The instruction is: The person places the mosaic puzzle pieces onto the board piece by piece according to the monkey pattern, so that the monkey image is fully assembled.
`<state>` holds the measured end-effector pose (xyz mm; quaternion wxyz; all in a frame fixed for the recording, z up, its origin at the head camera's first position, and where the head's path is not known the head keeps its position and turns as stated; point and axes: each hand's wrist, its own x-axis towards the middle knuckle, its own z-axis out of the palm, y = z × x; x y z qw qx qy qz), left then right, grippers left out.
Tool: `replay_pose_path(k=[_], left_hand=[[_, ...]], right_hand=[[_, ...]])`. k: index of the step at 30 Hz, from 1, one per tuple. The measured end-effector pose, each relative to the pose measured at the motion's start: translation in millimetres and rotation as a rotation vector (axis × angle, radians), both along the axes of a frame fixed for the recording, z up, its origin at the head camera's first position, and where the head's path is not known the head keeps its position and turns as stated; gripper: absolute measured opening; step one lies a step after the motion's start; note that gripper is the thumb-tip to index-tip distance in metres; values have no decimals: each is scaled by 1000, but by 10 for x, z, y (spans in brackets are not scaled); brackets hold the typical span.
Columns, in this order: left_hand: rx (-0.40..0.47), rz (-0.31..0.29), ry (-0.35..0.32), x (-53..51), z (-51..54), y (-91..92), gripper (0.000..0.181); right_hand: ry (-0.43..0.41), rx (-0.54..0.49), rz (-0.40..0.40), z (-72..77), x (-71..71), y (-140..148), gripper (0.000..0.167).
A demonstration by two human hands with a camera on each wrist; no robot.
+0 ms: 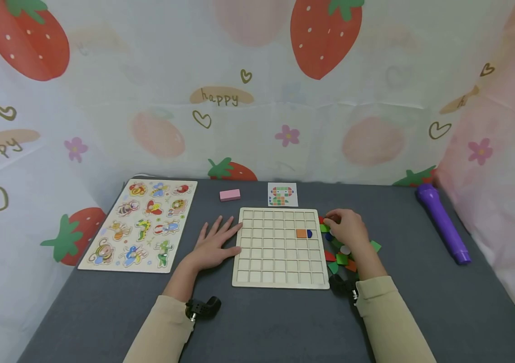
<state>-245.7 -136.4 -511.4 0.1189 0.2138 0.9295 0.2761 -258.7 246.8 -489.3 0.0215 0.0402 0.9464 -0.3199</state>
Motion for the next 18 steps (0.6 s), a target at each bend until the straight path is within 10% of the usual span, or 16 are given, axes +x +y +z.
replay_pose_path(k=[18], left_hand=[[12,6,2,1,-1,9,72]], right_hand=[[17,-20,-20,-27,-17,-44,20]])
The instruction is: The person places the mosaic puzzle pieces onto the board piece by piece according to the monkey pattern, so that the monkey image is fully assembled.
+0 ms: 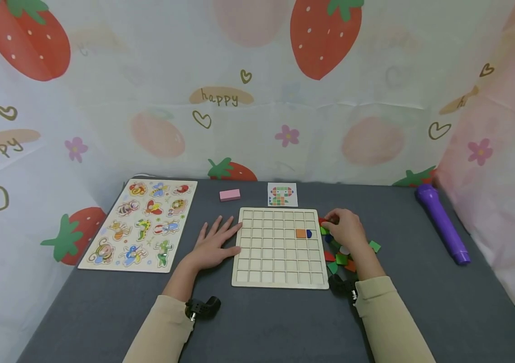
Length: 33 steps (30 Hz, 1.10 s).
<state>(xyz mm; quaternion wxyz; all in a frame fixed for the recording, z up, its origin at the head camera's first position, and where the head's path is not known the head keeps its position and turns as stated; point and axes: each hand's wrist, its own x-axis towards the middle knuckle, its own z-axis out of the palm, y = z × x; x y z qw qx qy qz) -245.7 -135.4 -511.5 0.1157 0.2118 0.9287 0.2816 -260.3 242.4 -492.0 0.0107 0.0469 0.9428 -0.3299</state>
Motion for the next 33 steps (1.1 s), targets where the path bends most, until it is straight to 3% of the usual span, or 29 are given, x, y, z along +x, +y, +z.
replay_pose_path(k=[13,24,33], left_hand=[[1,1,1,-8,-25,0,73],[-2,-14,11,-5,-38,-2,73],[2,-11,9,4,-18,-13,73]], right_hand=[[24,-88,31,127,42,13,21],[-15,-143,42,175,87,-232,20],[-23,-118,91,98,-37,-347,17]])
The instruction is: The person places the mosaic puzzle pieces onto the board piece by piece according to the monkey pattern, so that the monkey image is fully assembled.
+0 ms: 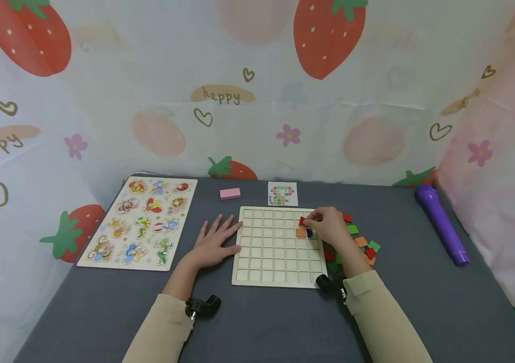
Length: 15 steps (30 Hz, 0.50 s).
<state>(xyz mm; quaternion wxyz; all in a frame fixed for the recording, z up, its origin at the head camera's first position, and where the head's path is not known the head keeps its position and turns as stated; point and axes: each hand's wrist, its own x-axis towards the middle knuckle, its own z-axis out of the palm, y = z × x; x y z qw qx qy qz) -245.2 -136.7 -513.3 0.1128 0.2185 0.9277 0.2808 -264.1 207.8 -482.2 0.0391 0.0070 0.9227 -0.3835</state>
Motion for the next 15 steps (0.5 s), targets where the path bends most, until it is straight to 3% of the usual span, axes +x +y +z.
replay_pose_path(k=[15], left_hand=[[3,2,-5,-13,-3,0,73]], right_hand=[[-11,145,18,-41,-59,-118,16]])
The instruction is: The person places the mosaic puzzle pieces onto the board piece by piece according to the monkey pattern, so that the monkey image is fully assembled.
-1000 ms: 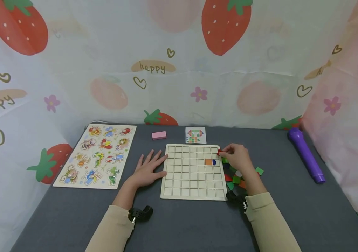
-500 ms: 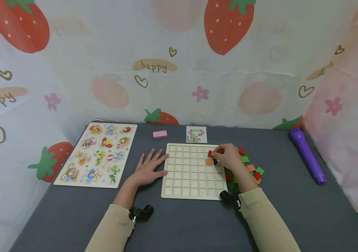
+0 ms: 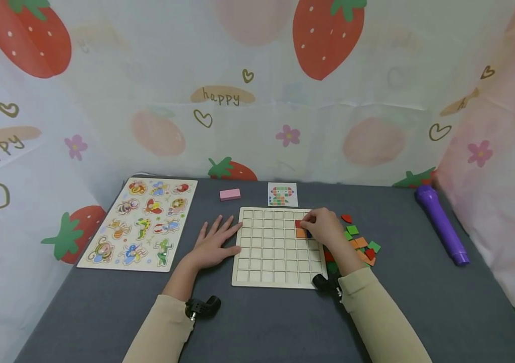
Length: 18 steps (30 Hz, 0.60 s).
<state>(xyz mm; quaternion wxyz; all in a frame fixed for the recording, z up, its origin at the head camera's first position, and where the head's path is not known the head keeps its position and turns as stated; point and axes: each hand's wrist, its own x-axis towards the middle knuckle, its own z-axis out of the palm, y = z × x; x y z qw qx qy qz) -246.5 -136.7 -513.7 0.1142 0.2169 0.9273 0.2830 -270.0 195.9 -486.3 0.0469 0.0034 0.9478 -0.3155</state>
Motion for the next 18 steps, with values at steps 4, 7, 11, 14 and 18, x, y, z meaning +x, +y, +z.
replay_pose_path(k=[4,7,11,14,18], left_hand=[[-4,1,3,-2,0,1,73],[-7,1,0,-5,-5,6,73],[-9,0,-4,2,8,12,73],[-12,-1,0,11,23,12,73],[-15,0,10,18,40,11,73]], right_hand=[[-15,6,4,17,8,-13,14],[-2,-2,8,50,34,10,15],[31,-36,14,114,98,80,17],[51,-65,19,154,161,144,18],[60,-62,15,182,264,233,19]])
